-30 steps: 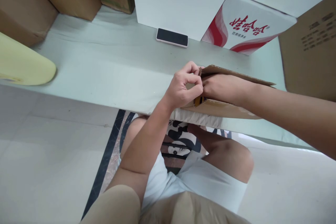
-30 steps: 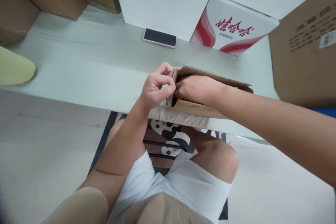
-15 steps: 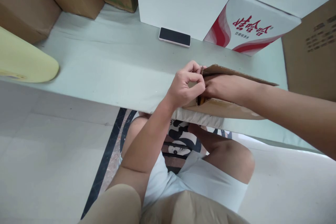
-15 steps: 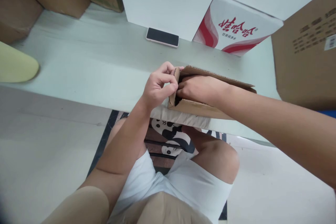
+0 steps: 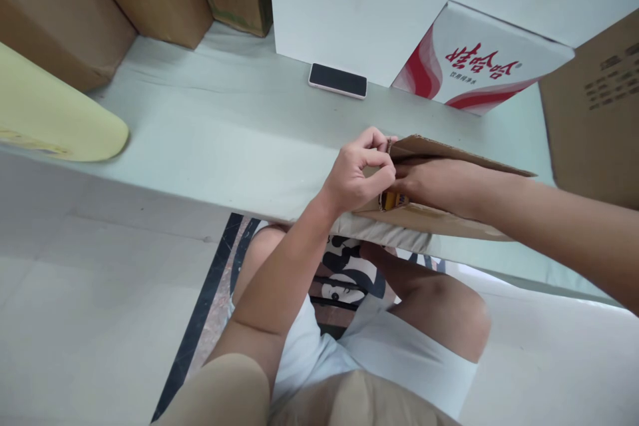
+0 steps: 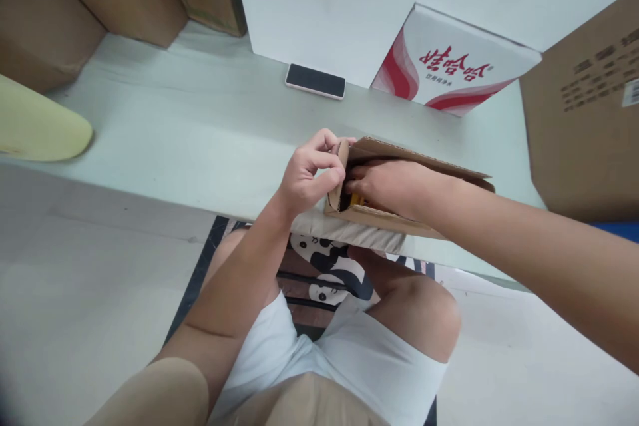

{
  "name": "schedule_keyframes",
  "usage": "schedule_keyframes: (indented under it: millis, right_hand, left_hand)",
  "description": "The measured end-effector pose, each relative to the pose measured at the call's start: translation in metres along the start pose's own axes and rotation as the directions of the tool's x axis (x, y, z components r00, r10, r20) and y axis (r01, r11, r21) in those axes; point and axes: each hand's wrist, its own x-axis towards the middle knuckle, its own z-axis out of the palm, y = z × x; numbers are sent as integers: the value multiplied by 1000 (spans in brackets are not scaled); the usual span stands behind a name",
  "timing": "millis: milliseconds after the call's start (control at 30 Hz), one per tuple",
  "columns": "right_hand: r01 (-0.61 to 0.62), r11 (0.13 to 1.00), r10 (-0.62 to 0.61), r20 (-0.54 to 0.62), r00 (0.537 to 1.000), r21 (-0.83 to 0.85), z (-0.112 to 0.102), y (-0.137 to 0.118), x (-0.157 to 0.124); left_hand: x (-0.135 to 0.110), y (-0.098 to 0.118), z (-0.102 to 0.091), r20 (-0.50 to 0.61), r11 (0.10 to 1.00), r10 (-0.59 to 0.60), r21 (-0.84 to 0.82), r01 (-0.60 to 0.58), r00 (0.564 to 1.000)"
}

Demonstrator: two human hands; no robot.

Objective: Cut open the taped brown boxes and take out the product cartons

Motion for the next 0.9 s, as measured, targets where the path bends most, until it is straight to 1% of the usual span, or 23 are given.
schedule_keyframes:
  millis: [67,200,367,500,667,733,800,900]
  right_hand:
    - [-7,999,6,21,1000,36,-8,-3,-6]
    - [-21,998,24,-40,999,55,-14,-6,-17]
    - [57,997,-55,-47,997,43,-14,-3,-19]
    - [74,997,-75,-63,995,-14,-5,1,-14]
    - [-2,997,-6,-100,995,-78,17,5,-10]
    - [-10,994,-2,-105,994,-110,21,6,-10]
    - [8,992,-24,-123,992,-130,18,5,-10]
    - [33,992,-48,-125,991,-122,4,1,-14]
  left_hand:
    - [0,-2,0,-9,1000,5,15,-5,1000]
    - [-1,-6,1,-21,1000,5,19,-4,1000]
    - [-1,-8,2,-26,1000,12,10,-12,1000]
    - [-2,-10,2,-28,999,33,16,-32,999]
    - [-4,-12,4,-29,995,51,90,-48,998]
    - [-4,-12,4,-32,992,48,117,-44,998]
    - [-5,-12,5,-31,990,31,142,-26,999]
    - [-5,-13,5,-39,989,30,145,-24,999]
